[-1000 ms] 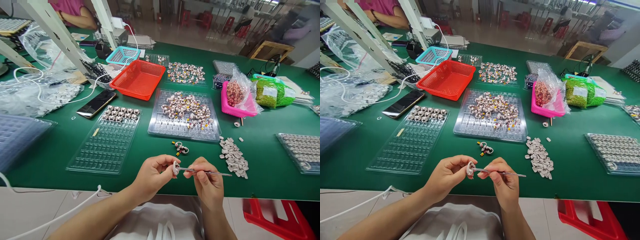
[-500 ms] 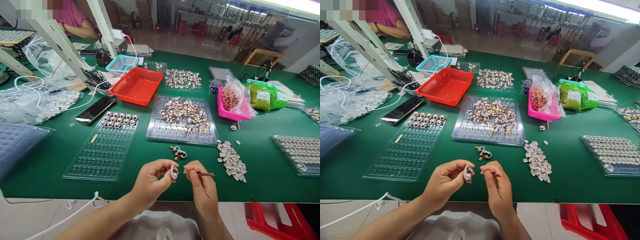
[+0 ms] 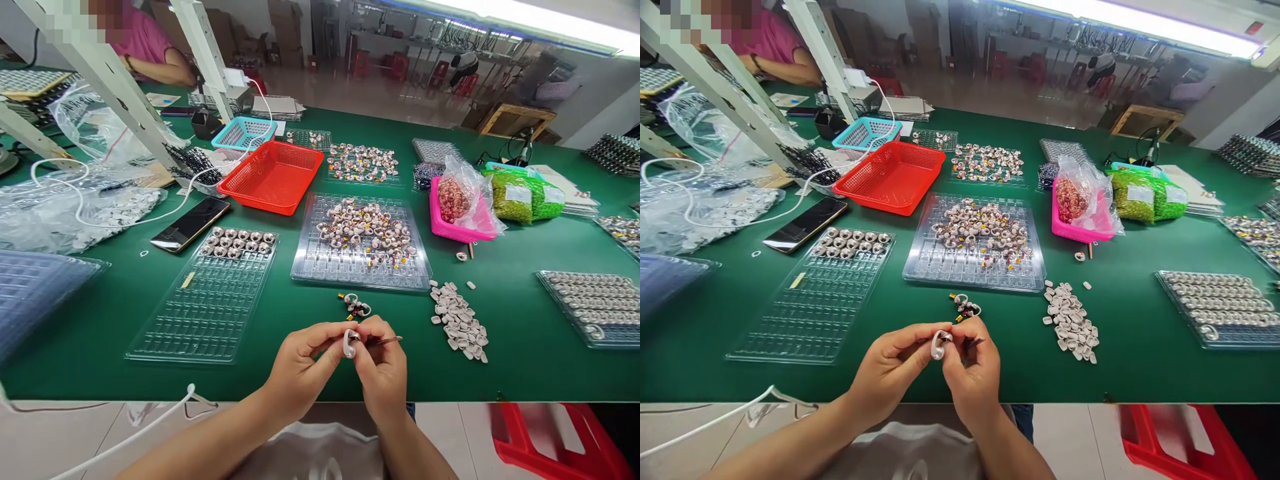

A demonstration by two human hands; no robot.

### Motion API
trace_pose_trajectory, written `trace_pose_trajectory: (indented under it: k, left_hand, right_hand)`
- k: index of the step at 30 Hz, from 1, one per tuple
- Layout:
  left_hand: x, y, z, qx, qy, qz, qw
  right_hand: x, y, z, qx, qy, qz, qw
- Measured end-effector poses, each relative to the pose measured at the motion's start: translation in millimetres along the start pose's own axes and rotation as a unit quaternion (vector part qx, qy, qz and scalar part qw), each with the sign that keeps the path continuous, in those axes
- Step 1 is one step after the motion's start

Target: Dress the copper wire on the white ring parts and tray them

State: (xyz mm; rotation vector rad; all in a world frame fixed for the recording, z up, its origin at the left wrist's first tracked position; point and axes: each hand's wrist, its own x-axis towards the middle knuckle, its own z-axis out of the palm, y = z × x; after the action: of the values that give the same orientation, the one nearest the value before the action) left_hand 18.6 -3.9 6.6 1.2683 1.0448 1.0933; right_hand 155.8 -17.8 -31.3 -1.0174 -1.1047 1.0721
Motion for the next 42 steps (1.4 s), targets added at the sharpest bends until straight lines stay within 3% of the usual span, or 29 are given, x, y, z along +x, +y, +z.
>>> trace_pose_trajectory:
  k: [9,21,28,35,42]
  left_hand:
    - [2,0,-0.8,-0.03,-0.032,0.009,0.999]
    - [-4,-9,-2.5,0.048,-0.059,0.128,0.989]
    - [-4,-8,-1.1,0.047,-0.042,0.08,0.995]
    - [-3,-6,-2.9,-0.039,-0.022,-0.063,0.997]
    - [-2,-2,-4.6,-0.026,-0.037,-0.026,0.999]
  right_hand:
    - [2,2,4,0.023,0.043,-0.024,0.999]
    - [-2,4,7,0.021,0.047,-0.054,0.997]
    - [0,8,7,0.002,0.033,-0.05,0.998]
    - [2,7,-5,-0.022,-0.041,0.001,0.999]
    - [5,-1,2,-0.019,-0.004,0.014,1.0]
